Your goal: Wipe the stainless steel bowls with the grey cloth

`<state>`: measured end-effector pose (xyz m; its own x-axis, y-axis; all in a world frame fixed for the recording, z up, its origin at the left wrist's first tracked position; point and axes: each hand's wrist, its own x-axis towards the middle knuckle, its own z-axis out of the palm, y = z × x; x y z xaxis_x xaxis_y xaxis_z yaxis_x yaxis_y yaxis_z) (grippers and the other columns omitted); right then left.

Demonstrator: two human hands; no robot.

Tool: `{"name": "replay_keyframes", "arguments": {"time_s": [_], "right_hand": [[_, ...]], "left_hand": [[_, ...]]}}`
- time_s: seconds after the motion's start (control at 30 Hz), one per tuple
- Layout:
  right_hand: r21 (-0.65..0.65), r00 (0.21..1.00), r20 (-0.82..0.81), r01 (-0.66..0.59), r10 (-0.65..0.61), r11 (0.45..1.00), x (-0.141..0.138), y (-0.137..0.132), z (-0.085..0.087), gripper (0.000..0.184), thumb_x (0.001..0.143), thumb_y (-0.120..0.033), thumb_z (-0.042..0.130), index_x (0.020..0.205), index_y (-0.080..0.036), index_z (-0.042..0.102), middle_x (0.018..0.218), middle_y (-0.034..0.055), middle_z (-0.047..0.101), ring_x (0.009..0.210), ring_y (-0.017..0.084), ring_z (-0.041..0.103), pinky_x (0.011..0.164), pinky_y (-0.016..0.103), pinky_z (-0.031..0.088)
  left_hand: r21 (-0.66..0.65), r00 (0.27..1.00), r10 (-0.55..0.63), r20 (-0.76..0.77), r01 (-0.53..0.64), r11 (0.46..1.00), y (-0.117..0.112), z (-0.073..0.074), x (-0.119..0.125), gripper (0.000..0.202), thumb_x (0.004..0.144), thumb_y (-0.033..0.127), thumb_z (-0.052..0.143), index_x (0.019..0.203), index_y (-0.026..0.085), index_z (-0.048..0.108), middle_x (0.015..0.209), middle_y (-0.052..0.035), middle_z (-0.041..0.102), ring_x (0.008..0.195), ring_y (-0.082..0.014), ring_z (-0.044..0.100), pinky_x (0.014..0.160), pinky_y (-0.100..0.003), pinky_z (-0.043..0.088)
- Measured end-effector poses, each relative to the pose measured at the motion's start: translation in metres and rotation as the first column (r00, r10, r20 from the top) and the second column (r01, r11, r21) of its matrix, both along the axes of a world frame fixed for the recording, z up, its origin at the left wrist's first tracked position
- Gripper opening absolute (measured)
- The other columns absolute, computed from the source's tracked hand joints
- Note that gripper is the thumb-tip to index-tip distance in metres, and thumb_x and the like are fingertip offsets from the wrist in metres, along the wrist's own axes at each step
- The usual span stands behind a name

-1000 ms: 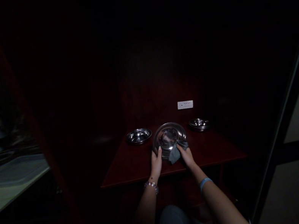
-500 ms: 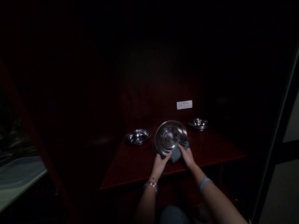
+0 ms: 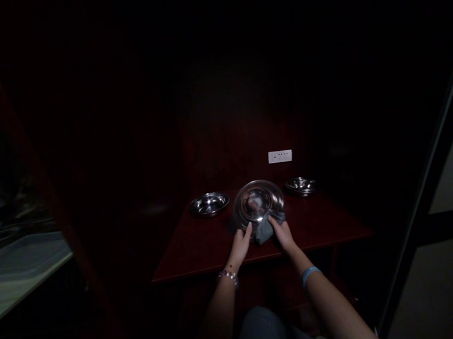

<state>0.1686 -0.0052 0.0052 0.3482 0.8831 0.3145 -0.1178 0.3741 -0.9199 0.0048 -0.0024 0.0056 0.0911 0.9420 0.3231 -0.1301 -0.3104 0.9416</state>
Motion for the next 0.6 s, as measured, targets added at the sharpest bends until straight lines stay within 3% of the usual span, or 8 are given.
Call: {"name": "replay_keyframes", "arguments": {"time_s": [0.13, 0.3, 0.47, 0.6], "right_hand": [[-0.005, 0.999, 0.026, -0.019, 0.02, 1.0, -0.0018, -0.0025, 0.0023, 0.051, 0.07, -0.051, 0.071, 0.107, -0.016, 0.072, 0.111, 0.0083, 0.075, 0.105, 0.028, 0.068, 0.096, 0.039, 0.051], [-0.01, 0.999, 0.032, -0.035, 0.035, 0.999, -0.0026, -0.003, 0.0027, 0.049, 0.071, -0.052, 0.071, 0.104, -0.016, 0.073, 0.109, 0.0088, 0.075, 0.104, 0.028, 0.068, 0.095, 0.038, 0.051], [0.004, 0.999, 0.027, -0.041, 0.041, 0.999, -0.0011, -0.0018, 0.0016, 0.05, 0.072, -0.052, 0.069, 0.106, -0.015, 0.073, 0.11, 0.009, 0.075, 0.105, 0.029, 0.067, 0.096, 0.039, 0.05], [-0.011, 1.0, 0.018, -0.016, 0.016, 1.0, 0.0005, -0.0011, 0.0012, 0.05, 0.073, -0.053, 0.068, 0.107, -0.015, 0.073, 0.11, 0.0087, 0.074, 0.106, 0.029, 0.067, 0.097, 0.039, 0.049]], "left_hand": [[-0.032, 0.993, 0.068, 0.095, -0.065, 0.997, -0.0003, 0.0033, -0.0042, 0.056, 0.091, 0.054, 0.048, 0.129, 0.013, 0.057, 0.132, -0.0183, 0.062, 0.117, -0.0255, 0.063, 0.095, -0.04, 0.053], [0.001, 0.986, 0.139, 0.091, -0.14, 0.99, -0.0024, 0.0047, -0.0061, 0.059, 0.092, 0.056, 0.044, 0.127, 0.012, 0.058, 0.132, -0.018, 0.062, 0.119, -0.0243, 0.061, 0.101, -0.038, 0.049], [0.046, 0.984, 0.167, 0.063, -0.17, 0.984, -0.0031, 0.0046, -0.0056, 0.055, 0.092, 0.054, 0.046, 0.125, 0.012, 0.059, 0.133, -0.0156, 0.063, 0.124, -0.0227, 0.058, 0.108, -0.034, 0.042], [0.127, 0.99, 0.14, 0.016, -0.141, 0.982, -0.002, 0.0003, -0.0033, 0.056, 0.085, 0.048, 0.062, 0.13, 0.016, 0.055, 0.135, -0.0138, 0.062, 0.125, -0.0227, 0.057, 0.11, -0.035, 0.039]]}}
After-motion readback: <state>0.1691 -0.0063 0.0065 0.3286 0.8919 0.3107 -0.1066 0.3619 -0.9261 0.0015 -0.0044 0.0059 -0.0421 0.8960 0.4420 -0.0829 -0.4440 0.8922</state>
